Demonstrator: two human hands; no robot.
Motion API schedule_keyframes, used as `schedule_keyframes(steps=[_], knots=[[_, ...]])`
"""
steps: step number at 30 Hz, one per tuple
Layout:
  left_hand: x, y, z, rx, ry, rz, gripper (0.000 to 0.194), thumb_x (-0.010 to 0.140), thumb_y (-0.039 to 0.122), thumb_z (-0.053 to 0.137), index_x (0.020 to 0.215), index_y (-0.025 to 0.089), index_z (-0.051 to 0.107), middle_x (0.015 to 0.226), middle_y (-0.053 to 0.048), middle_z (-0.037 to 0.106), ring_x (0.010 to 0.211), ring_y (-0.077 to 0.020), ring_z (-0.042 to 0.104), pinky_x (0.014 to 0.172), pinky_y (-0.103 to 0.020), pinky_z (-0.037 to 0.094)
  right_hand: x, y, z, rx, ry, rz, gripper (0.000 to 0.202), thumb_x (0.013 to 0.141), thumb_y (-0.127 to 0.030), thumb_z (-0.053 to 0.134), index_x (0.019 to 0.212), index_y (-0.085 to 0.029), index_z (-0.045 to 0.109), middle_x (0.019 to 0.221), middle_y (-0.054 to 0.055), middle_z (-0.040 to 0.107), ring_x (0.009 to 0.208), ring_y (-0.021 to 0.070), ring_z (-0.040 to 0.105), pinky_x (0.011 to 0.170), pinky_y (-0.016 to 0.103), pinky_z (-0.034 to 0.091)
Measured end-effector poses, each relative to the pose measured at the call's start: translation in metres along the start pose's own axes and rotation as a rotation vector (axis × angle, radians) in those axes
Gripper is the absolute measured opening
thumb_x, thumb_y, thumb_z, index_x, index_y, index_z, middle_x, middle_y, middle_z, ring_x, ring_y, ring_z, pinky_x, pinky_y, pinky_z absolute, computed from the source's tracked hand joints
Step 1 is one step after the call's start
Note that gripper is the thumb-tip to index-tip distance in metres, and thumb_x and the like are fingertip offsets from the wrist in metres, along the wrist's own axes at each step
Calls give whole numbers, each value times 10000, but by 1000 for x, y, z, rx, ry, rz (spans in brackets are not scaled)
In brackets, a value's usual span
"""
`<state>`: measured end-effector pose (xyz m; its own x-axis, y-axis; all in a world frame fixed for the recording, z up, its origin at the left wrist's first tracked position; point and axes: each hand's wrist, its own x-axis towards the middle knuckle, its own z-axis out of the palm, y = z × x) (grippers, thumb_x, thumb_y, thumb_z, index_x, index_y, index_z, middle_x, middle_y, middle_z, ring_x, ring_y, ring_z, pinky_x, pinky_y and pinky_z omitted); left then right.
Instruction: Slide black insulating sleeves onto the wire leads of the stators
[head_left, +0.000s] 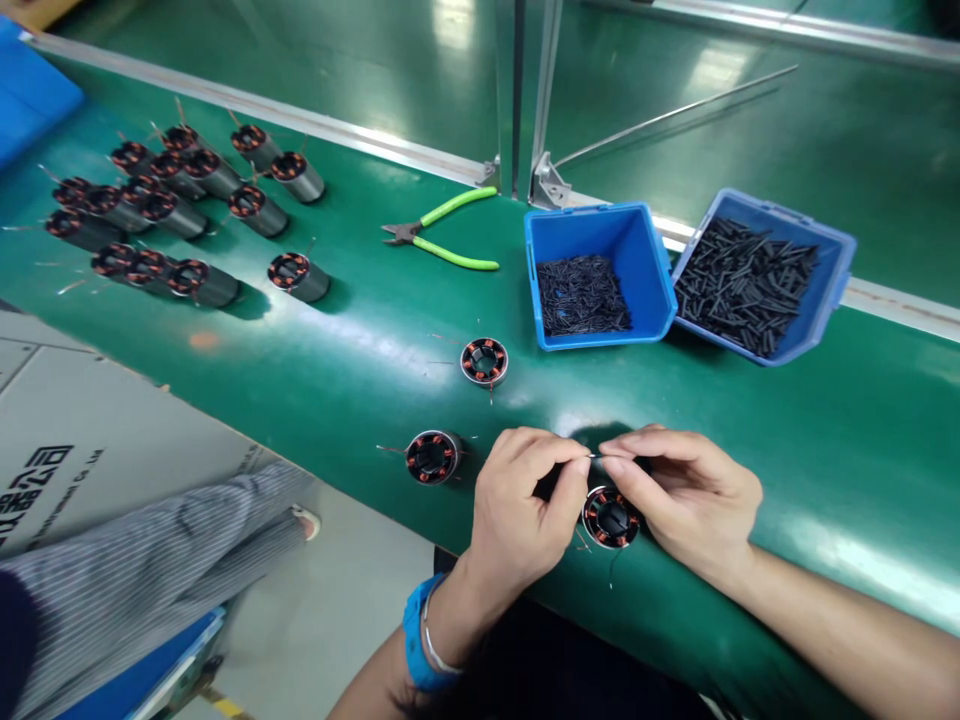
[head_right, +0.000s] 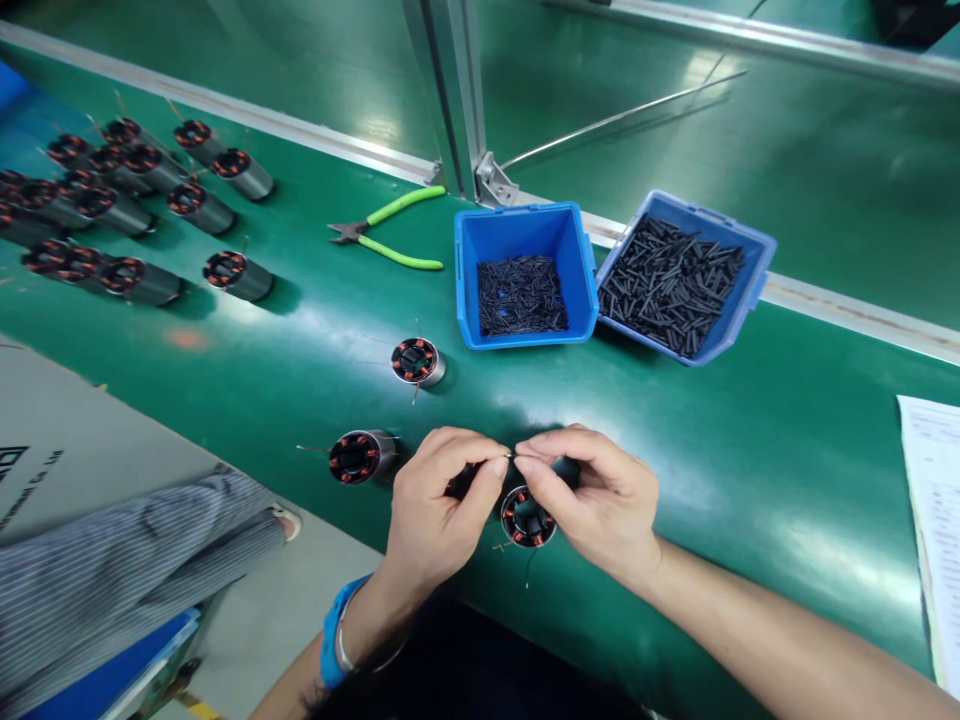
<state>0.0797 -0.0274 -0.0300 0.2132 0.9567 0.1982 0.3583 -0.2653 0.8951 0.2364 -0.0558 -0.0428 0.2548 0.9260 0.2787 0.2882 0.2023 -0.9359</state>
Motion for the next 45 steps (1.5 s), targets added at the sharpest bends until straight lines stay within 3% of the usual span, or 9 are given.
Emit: schedule_keyframes(steps=[45], knots=[[-1,-3,1,-2,-3,18,93,872,113,649,875,175,719,834,-16,710,798,-134,631,749,-262,511,0,1,-2,-28,-39,-17,294,763,-56,768,968,-262,722,854,-20,769,732,137,729,671,259,618]])
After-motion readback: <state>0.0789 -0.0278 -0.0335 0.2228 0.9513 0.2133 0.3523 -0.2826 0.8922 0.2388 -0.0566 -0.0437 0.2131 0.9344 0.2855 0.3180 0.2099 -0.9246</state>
